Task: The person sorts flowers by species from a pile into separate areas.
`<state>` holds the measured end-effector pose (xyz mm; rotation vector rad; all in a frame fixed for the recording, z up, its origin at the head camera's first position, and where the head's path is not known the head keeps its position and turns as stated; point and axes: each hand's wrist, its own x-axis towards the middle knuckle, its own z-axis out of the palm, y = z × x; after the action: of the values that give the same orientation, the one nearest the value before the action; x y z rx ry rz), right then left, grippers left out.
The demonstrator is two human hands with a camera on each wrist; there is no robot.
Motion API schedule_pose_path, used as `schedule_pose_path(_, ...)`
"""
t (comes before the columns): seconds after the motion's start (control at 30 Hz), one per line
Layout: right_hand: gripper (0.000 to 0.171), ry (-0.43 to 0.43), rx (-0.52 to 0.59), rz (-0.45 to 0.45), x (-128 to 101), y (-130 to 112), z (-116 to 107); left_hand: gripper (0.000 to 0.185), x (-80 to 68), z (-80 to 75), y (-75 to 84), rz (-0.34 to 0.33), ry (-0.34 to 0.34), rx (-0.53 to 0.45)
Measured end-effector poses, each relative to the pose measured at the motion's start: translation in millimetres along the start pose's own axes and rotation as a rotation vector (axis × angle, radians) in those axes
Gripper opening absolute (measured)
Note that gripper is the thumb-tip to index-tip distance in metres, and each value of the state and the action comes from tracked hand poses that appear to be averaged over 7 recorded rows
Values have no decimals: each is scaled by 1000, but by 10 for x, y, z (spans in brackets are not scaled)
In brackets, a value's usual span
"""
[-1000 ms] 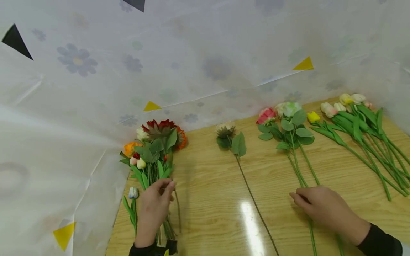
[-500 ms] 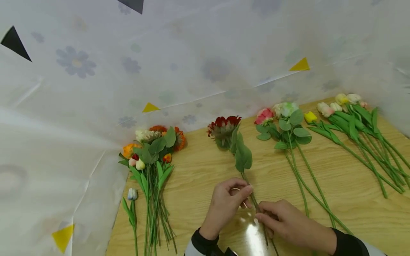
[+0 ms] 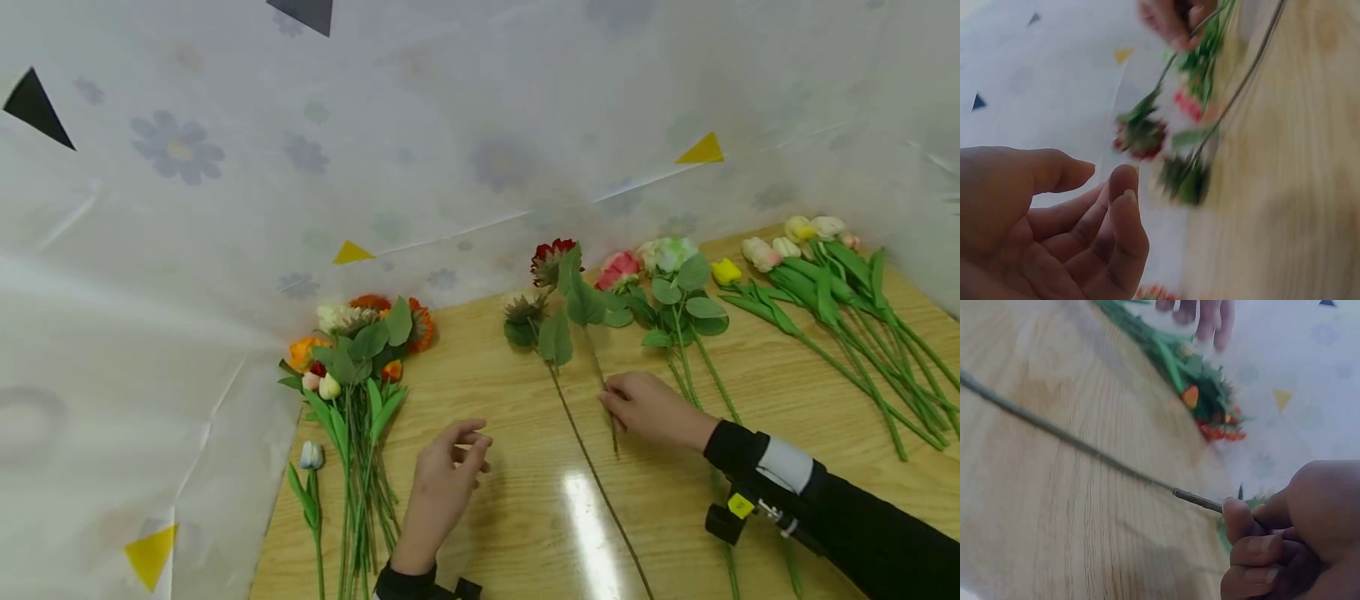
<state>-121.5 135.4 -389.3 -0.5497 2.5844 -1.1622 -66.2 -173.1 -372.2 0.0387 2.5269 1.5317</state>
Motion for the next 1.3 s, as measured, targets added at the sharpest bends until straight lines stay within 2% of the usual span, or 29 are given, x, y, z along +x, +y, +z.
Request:
schedule_pose_path(0.1, 33, -17, -28, 37, 139, 123, 52, 28, -52, -261, -103, -59, 125, 63)
schedule_pose_path(0.17, 35, -35, -35, 62, 202, 188, 92, 28, -93, -433, -163, -127, 193, 111)
schedule_pose_path(0.27, 37, -78, -65, 93, 258, 219, 130, 29, -148, -663, -259, -241, 250, 268)
schedule_pose_path(0.33, 40, -107, -110, 106, 276, 195, 147, 31, -182, -783, -339, -323, 255, 407)
schedule_pose_path(0.43, 41, -113, -228, 91, 274, 116, 166, 35, -216, -894, -488, -422, 217, 614)
schedule_pose_path(0.5, 41, -96, -302, 77, 258, 62, 177, 38, -221, -913, -598, -466, 175, 698)
schedule_pose_path(0.57, 43, -66, -365, 60, 230, 28, 188, 38, -215, -898, -700, -484, 136, 746)
schedule_pose_path(0.63, 45, -36, -403, 54, 189, 13, 193, 35, -204, -874, -785, -485, 118, 765)
schedule_pose_path(0.77, 49, 6, -397, 63, 75, 20, 167, 23, -180, -851, -888, -454, 146, 751)
schedule_pose_path(0.9, 48, 3, -329, 79, -54, 39, 123, 19, -172, -892, -916, -381, 222, 727)
schedule_pose_path(0.97, 47, -2, -294, 80, -116, 46, 104, 17, -170, -926, -898, -320, 276, 723)
schedule_pose_path(1.07, 47, -8, -254, 74, -201, 40, 79, 18, -148, -970, -814, -220, 359, 707)
schedule_pose_path(1.17, 46, -26, -180, 55, -263, 2, 60, 20, -113, -969, -641, -148, 413, 654)
schedule_pose_path(1.23, 45, -48, -124, 31, -285, -47, 56, 21, -90, -927, -476, -128, 408, 527)
schedule_pose_path(1.3, 42, -76, -55, -3, -298, -111, 67, 20, -64, -837, -294, -121, 375, 335)
